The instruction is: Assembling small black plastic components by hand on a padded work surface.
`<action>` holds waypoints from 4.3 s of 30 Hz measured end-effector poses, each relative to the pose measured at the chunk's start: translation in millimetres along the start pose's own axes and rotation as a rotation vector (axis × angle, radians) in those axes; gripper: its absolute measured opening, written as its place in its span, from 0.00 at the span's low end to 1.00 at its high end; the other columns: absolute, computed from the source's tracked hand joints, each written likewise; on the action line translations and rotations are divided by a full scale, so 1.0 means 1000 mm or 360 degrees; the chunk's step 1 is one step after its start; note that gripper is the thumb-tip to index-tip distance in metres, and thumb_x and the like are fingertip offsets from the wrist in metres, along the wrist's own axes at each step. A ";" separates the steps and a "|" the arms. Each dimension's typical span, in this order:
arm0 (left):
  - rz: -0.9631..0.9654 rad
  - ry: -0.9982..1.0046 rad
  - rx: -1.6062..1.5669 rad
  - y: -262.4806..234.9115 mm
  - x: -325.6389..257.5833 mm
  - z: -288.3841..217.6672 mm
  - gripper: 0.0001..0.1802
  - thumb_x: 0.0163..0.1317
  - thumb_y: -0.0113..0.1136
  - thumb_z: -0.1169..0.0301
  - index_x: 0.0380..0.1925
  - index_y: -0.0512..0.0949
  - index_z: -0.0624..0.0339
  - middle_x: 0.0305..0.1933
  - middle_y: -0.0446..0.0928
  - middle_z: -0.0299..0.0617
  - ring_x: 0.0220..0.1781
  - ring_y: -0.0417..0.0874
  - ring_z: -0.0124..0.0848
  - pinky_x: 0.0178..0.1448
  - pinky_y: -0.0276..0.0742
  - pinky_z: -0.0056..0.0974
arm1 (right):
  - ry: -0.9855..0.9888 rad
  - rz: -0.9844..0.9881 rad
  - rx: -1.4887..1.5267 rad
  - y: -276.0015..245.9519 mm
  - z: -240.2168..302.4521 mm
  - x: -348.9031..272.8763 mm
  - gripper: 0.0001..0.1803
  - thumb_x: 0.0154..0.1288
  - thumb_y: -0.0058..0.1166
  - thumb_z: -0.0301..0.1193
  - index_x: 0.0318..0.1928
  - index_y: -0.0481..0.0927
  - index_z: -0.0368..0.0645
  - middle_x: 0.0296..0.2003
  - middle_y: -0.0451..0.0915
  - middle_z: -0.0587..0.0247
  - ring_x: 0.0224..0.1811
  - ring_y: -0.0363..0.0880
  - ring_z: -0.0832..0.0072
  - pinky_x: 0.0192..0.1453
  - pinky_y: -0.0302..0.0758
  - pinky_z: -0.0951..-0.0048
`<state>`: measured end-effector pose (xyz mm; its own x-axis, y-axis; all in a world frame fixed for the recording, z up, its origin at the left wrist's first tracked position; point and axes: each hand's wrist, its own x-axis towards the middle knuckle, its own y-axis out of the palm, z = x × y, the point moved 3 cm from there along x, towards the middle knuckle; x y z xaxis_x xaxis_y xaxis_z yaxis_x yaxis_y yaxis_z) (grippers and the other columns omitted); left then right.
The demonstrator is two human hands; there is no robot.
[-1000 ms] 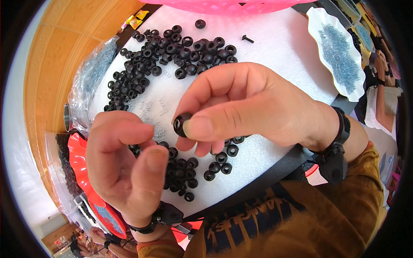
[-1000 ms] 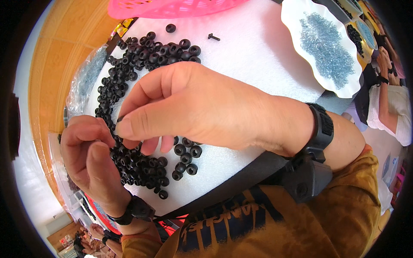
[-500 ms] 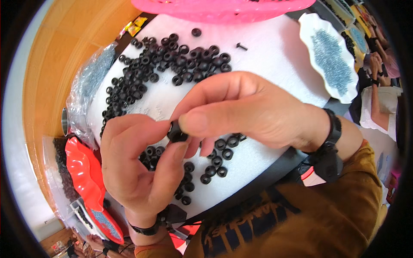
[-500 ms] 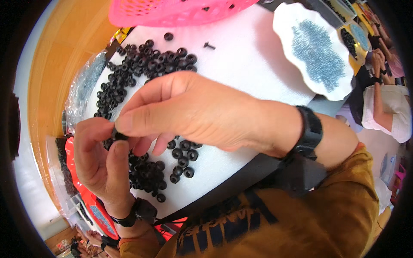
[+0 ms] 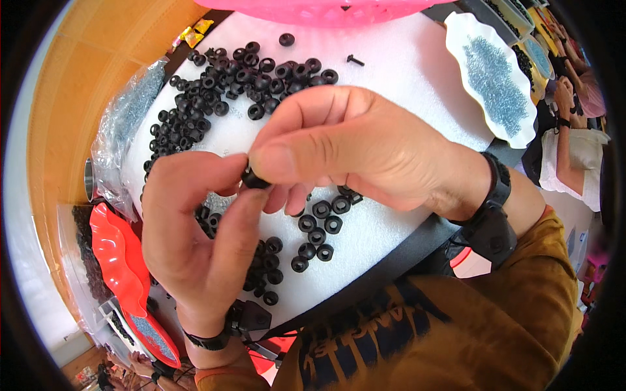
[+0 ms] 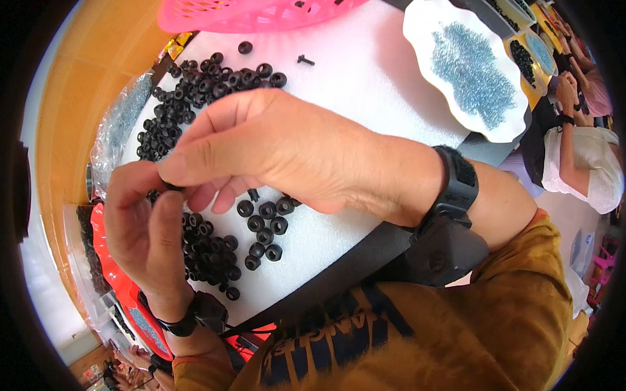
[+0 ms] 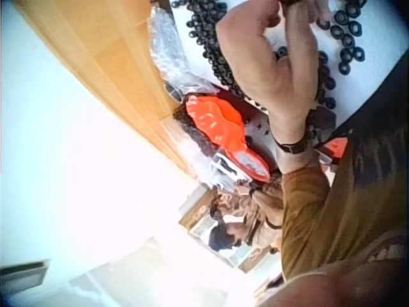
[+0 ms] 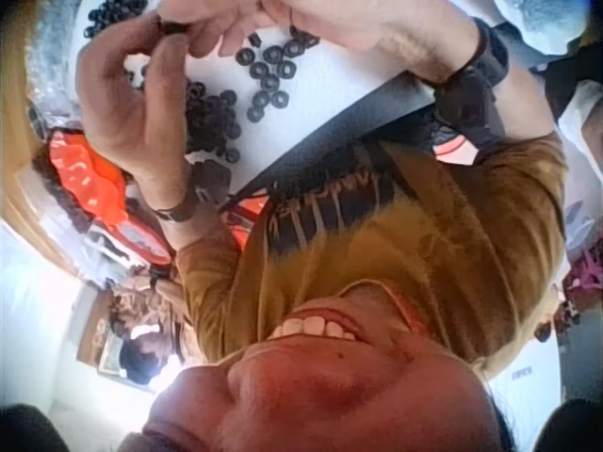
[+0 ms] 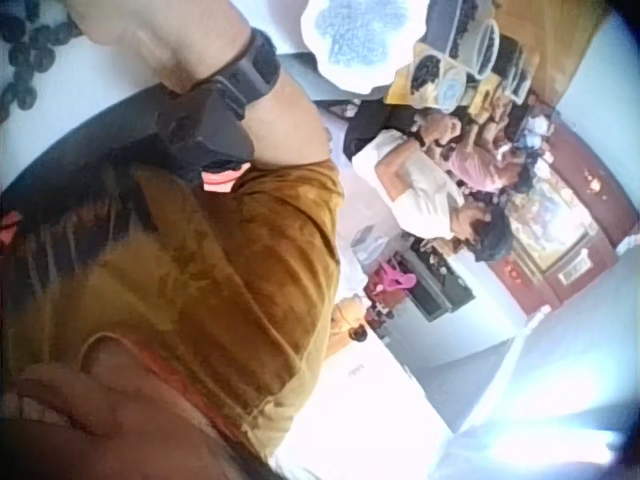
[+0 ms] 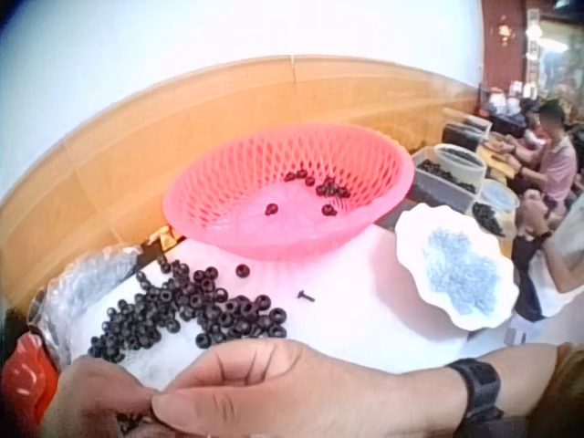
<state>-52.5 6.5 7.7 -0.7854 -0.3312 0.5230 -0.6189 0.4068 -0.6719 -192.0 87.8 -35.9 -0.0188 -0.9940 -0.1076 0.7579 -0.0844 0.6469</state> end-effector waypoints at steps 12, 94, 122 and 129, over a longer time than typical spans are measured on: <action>0.0511 -0.0356 0.0236 0.024 -0.006 0.032 0.15 0.50 0.56 0.83 0.40 0.77 0.62 0.35 0.75 0.45 0.37 0.75 0.42 0.43 0.71 0.39 | -0.0361 -0.0070 0.0026 -0.011 0.016 0.000 0.15 0.61 0.57 0.39 0.39 0.79 0.40 0.34 0.82 0.59 0.33 0.79 0.75 0.41 0.74 0.75; -0.0271 -0.0537 -0.0534 -0.002 -0.006 -0.002 0.11 0.57 0.61 0.72 0.38 0.80 0.68 0.32 0.75 0.39 0.33 0.71 0.25 0.38 0.64 0.27 | 0.0054 0.0078 0.0070 0.005 -0.001 -0.004 0.12 0.62 0.59 0.33 0.39 0.78 0.36 0.32 0.80 0.64 0.34 0.77 0.80 0.41 0.73 0.80; -0.0217 -0.0436 -0.0221 -0.006 -0.010 -0.008 0.11 0.54 0.59 0.79 0.39 0.80 0.68 0.34 0.75 0.42 0.35 0.72 0.28 0.40 0.67 0.28 | 0.0053 0.0062 0.0109 0.006 -0.002 -0.006 0.11 0.61 0.60 0.31 0.37 0.78 0.36 0.30 0.80 0.64 0.34 0.77 0.80 0.39 0.73 0.82; -0.0163 -0.0415 -0.0285 0.008 -0.012 -0.008 0.23 0.49 0.61 0.83 0.49 0.75 0.67 0.39 0.73 0.42 0.33 0.71 0.27 0.38 0.68 0.28 | 0.0068 -0.0035 0.0196 0.003 -0.002 -0.007 0.11 0.60 0.60 0.32 0.38 0.79 0.37 0.31 0.80 0.65 0.35 0.77 0.79 0.42 0.74 0.79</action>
<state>-48.1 20.0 0.5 -0.7044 -0.5754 0.4156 -0.7045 0.4958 -0.5078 -188.3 94.5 -35.0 -0.0048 -0.9882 -0.1529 0.6716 -0.1164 0.7317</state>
